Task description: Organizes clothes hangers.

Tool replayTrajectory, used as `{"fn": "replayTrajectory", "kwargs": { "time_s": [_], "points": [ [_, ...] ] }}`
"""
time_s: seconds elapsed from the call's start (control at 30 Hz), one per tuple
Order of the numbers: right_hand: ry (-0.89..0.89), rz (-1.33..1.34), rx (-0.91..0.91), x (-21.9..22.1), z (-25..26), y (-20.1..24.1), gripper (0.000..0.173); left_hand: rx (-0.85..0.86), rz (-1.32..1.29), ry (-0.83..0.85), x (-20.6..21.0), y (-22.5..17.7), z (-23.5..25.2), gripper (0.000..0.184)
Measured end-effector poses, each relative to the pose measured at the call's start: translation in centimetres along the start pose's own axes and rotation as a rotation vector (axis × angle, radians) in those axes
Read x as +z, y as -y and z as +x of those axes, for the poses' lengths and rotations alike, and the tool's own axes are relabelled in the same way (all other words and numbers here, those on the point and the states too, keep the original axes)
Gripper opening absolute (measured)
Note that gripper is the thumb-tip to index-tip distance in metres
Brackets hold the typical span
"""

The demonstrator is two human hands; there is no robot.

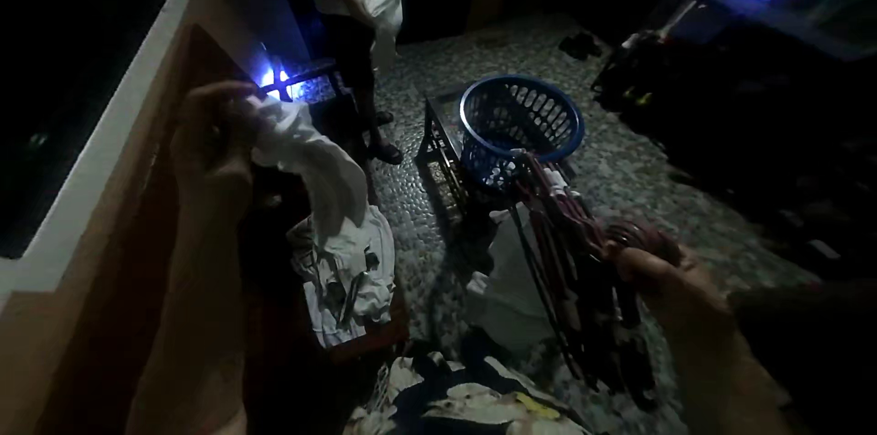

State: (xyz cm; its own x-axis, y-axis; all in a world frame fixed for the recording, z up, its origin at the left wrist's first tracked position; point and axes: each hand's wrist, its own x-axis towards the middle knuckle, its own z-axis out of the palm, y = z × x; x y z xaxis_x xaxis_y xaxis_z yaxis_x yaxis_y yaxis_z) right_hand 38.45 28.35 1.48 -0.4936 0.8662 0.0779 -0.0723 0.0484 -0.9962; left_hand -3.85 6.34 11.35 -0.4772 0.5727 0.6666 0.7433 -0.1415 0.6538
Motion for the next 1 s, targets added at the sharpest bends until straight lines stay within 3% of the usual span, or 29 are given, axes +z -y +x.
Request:
{"fn": "replayTrajectory", "kwargs": {
  "time_s": [0.1,0.17,0.27,0.3,0.33,0.4,0.5,0.57,0.63,0.8,0.87,0.93,1.0],
  "points": [
    [0.027,-0.004,-0.002,-0.8,-0.5,-0.1,0.013,-0.114,-0.153,0.089,0.2,6.0,-6.0,0.033],
    [0.050,0.015,-0.014,-1.3,-0.7,0.1,0.013,-0.295,-0.052,0.270,2.0,10.6,-11.9,0.031],
    [0.068,0.016,-0.005,-1.5,-1.0,0.2,0.015,-0.510,0.410,0.941,6.7,15.5,-18.9,0.029],
    [0.069,0.003,0.011,-1.1,-1.1,0.3,0.016,-0.510,0.480,1.104,9.2,15.9,-20.1,0.027],
    [0.071,-0.025,0.031,-0.6,-1.1,0.6,0.017,-0.453,0.455,1.146,11.9,15.7,-20.6,0.025],
    [0.068,-0.103,0.063,0.6,-1.4,0.8,0.019,-0.263,0.240,0.965,17.2,13.3,-20.3,0.028],
    [0.220,-0.074,-0.004,0.8,-1.8,1.1,0.025,-0.050,-0.116,0.443,24.2,7.3,-17.9,0.022],
    [0.295,-0.081,-0.090,0.2,-2.3,1.7,0.028,-0.207,-0.313,0.187,25.9,3.2,-16.6,0.019],
    [0.279,-0.105,-0.150,-0.4,-3.3,2.6,0.030,-0.462,-0.560,0.099,25.9,0.4,-16.2,0.020],
    [0.147,-0.043,-0.190,-1.7,-5.3,2.8,0.038,-0.662,-0.781,0.177,24.7,-3.6,-17.0,0.035],
    [0.069,-0.059,-0.180,-2.0,-5.8,2.3,0.035,-0.766,-0.875,0.232,24.0,-4.9,-17.5,0.052],
    [0.015,-0.062,-0.159,-2.1,-6.3,2.3,0.036,-0.912,-0.750,0.407,22.4,-5.3,-17.6,0.048],
    [0.081,-0.017,-0.167,-2.4,-6.5,2.3,0.036,-0.917,-0.523,0.776,19.9,-4.2,-16.6,0.027]
  ]
}}
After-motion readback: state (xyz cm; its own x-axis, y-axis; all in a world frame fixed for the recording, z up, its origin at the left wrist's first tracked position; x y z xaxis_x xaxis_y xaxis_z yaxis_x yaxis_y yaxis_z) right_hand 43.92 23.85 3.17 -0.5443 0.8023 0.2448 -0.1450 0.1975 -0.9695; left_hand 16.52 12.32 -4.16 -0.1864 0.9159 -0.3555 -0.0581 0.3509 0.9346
